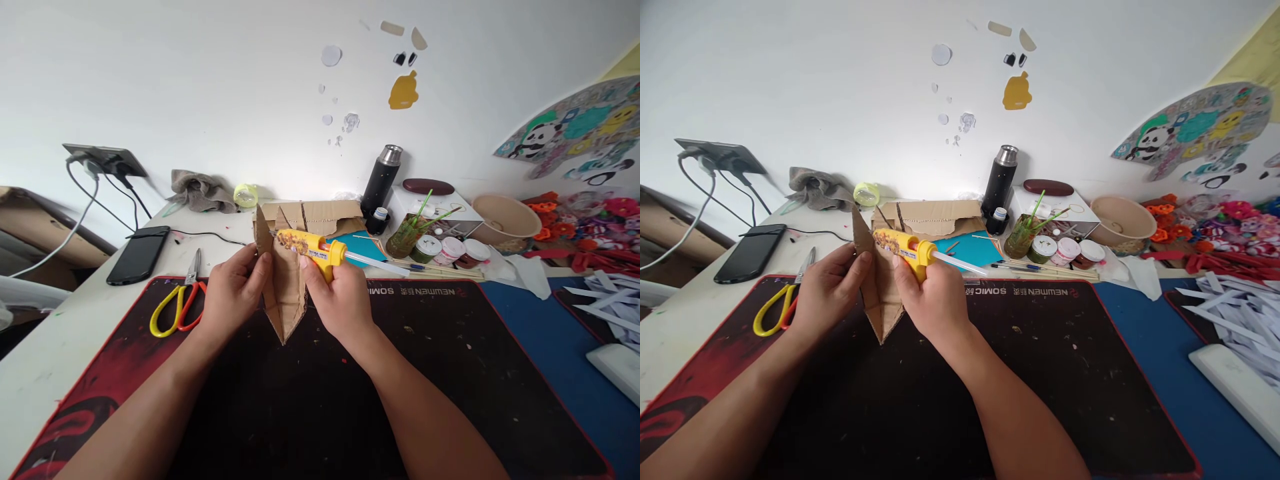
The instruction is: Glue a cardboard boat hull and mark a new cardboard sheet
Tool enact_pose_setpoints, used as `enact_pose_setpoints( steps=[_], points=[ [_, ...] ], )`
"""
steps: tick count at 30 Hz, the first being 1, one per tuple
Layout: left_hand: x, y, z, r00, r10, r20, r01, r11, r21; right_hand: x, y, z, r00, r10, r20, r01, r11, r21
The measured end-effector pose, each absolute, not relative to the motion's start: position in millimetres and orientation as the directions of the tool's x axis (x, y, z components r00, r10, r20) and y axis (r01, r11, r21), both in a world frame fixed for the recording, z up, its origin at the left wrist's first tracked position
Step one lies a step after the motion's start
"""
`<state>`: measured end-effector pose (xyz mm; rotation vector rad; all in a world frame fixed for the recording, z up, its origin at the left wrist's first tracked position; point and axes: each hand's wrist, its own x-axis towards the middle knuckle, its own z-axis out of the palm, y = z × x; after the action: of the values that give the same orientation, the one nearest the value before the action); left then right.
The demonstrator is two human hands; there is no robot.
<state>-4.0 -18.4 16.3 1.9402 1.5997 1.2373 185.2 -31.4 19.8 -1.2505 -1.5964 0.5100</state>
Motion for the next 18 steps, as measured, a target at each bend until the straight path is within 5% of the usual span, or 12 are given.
enact_pose_setpoints(
  steps=[18],
  points=[
    [-1.6,-19.7,15.5,-0.004,0.916,0.400,0.649,-0.302,0.698,187.5,-32.9,22.4,0.048,0.888,0.458,0.470,0.384,-0.795]
  ],
)
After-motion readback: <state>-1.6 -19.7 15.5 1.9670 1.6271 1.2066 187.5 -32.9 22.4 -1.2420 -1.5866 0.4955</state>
